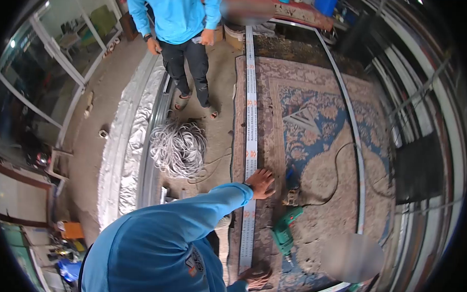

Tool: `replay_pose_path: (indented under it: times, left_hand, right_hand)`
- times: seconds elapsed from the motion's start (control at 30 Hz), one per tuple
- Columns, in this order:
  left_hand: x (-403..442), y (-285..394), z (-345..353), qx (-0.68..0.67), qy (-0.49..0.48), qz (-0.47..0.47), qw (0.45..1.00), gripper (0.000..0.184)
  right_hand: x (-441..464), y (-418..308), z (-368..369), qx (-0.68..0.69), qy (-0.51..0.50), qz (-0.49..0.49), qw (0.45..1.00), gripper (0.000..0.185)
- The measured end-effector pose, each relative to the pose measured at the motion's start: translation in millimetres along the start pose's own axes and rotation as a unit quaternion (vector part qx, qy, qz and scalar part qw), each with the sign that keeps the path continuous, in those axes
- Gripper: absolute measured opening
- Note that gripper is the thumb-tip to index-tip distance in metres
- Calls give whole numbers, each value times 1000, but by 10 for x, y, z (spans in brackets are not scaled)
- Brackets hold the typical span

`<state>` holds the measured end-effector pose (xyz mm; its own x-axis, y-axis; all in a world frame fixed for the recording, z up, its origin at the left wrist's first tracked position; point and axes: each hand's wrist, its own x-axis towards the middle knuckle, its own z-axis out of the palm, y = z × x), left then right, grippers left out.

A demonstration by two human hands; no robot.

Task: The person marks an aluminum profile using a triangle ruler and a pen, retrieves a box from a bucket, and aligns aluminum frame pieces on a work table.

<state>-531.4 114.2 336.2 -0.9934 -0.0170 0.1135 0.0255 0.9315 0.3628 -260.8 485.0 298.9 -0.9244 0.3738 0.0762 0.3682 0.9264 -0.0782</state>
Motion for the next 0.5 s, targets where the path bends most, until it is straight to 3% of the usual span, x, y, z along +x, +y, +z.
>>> replay_pose_path:
  times: [0.1, 0.13, 0.17, 0.23, 0.3, 0.33, 0.37, 0.4, 0.43, 0.47, 0.5]
  left_hand:
    - [-13, -70, -23, -77, -14, 13, 997, 65]
    - [9, -108, -21, -132, -28, 5, 991, 59]
    - [-53, -107, -48, -254, 36, -5, 967, 56]
    - [-178, -225, -227, -470, 165, -13, 867, 50]
    - [-564, -450, -591, -458, 116, -23, 881, 45]
    - [-833, -699, -642, -402, 36, -45, 914, 49]
    - [-1168, -809, -812, -419, 17, -76, 905, 48]
    - [-1525, -1214, -392, -223, -113, -18, 968, 41]
    - [-1875, -1607, 1, -27, -211, 88, 973, 43]
    - [-2392, -2126, 632, 52, -247, 134, 958, 47]
    - [-2778, -2420, 750, -60, -300, 2, 952, 49]
  right_hand:
    - [-20, 3, -17, -4, 5, -15, 1000, 58]
    - [-17, 64, 27, 6, -2, -20, 1000, 60]
    - [-13, 131, 80, 15, -10, -25, 1000, 62]
    - [-7, -3, 117, 26, 3, -44, 999, 63]
    - [-16, -217, 114, 39, 48, -73, 995, 63]
    - [-31, -335, 93, 46, 71, -91, 992, 64]
    - [-49, -441, 70, 56, 97, -108, 988, 64]
    - [-49, -567, 58, 65, 123, -126, 982, 64]
    - [-43, -672, 27, 77, 149, -142, 976, 65]
    - [-47, -765, -19, 85, 173, -157, 969, 65]
    - [-32, -869, -50, 95, 196, -173, 961, 65]
